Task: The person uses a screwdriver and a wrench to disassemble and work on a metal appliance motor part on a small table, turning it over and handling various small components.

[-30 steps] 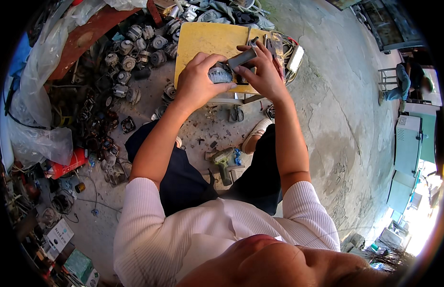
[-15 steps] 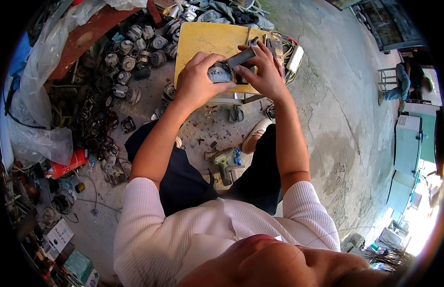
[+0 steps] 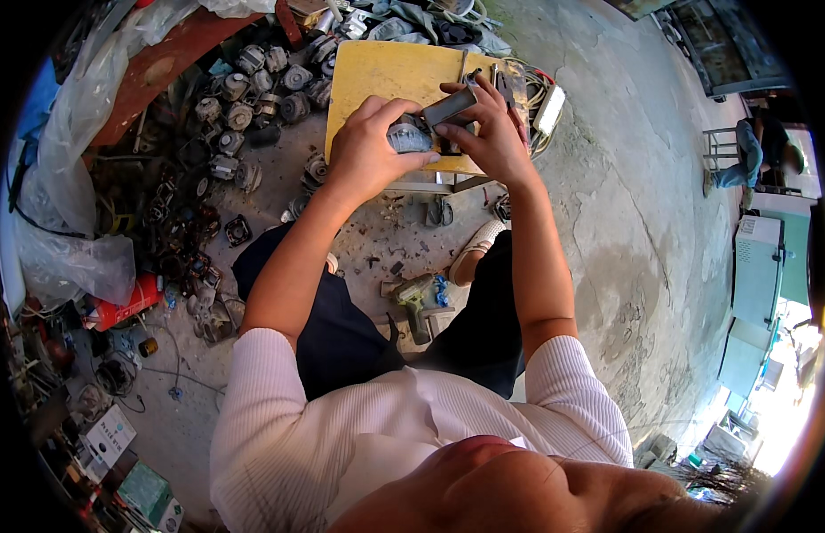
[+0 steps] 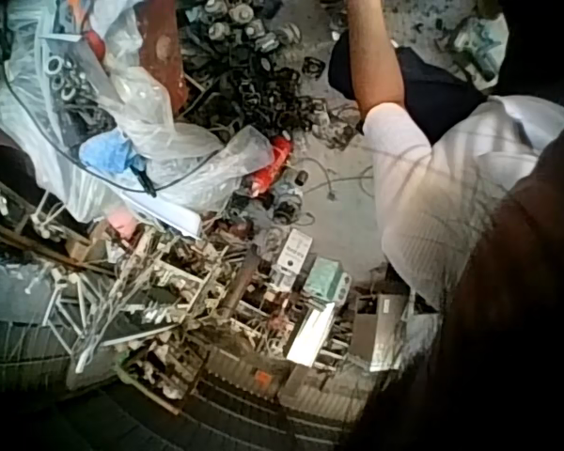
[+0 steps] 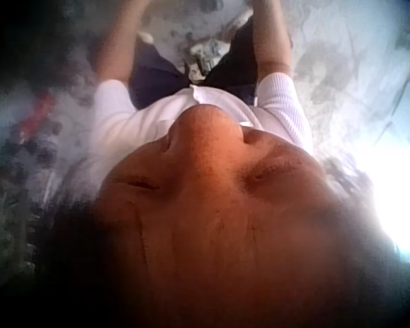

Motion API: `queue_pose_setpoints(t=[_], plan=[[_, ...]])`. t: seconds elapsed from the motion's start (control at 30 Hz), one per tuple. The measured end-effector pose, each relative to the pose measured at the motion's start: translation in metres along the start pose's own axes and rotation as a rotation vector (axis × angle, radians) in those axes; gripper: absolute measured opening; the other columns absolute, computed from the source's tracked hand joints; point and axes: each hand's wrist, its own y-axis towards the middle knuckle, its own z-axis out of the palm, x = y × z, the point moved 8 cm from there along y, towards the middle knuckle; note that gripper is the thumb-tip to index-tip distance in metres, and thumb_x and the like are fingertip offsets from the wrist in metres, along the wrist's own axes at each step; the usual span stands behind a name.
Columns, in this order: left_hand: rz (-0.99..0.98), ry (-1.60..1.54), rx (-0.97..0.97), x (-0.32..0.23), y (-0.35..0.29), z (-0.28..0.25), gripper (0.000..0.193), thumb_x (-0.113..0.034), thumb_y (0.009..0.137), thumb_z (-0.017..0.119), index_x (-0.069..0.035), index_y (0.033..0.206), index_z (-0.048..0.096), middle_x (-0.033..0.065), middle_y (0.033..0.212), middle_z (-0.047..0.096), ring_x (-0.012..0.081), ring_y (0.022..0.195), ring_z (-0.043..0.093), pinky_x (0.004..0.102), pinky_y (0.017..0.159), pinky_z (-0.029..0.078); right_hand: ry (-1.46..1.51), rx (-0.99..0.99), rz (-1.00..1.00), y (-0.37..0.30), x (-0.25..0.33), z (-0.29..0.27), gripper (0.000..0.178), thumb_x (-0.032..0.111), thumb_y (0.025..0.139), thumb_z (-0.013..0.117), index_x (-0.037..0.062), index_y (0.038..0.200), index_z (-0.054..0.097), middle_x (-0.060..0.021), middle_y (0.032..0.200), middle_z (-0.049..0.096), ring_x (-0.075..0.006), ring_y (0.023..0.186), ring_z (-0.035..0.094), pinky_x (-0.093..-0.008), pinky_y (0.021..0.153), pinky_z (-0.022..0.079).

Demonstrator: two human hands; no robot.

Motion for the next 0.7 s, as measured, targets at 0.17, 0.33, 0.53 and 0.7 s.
queue_pose_setpoints(t=[0.17, 0.33, 0.53, 0.7], plan=[[0.007, 0.006, -0.012, -0.0009, 0.0004, -0.0016, 0.056, -0.024, 0.066, 0.091, -0.012, 0.114, 0.066, 0.0068, 0.108, 0.063, 0.0281, 0.1, 0.066, 0.038, 0.083, 0.053, 0.05, -0.019, -0.018, -0.0002, -0.0016, -0.0006, 0.018, 0.019, 0.083, 0.079, 0.0112, 0.099, 0.077, -0.0035, 0.141, 0.058, -0.0366, 0.148, 0.027, -0.0479, 0.119, 0.025], [0.022, 0.009, -0.034, -0.0005, 0.0003, -0.0045, 0.055, -0.023, 0.066, 0.09, -0.012, 0.114, 0.066, 0.0064, 0.108, 0.063, 0.0281, 0.1, 0.066, 0.0382, 0.083, 0.053, -0.013, -0.044, 0.037, -0.0014, 0.0, -0.0001, 0.018, 0.021, 0.083, 0.079, 0.0114, 0.099, 0.077, -0.0052, 0.141, 0.058, -0.0375, 0.146, 0.03, -0.0481, 0.118, 0.025], [0.014, 0.007, -0.018, -0.0017, -0.0007, -0.005, 0.056, -0.022, 0.066, 0.09, -0.011, 0.115, 0.066, 0.0075, 0.108, 0.063, 0.0282, 0.1, 0.065, 0.0379, 0.084, 0.053, 0.01, -0.037, -0.041, 0.0012, 0.0031, 0.0011, 0.02, 0.021, 0.081, 0.079, 0.0105, 0.098, 0.078, -0.0075, 0.14, 0.058, -0.0435, 0.143, 0.031, -0.0511, 0.116, 0.027], [0.022, -0.009, -0.022, -0.0032, -0.0001, -0.0066, 0.056, -0.022, 0.066, 0.09, -0.01, 0.115, 0.066, 0.0078, 0.108, 0.063, 0.0286, 0.1, 0.065, 0.0379, 0.084, 0.053, 0.052, -0.062, -0.047, -0.0002, 0.0034, 0.0001, 0.015, 0.02, 0.083, 0.078, 0.0111, 0.095, 0.077, -0.0047, 0.14, 0.059, -0.0377, 0.145, 0.031, -0.0467, 0.118, 0.025]])
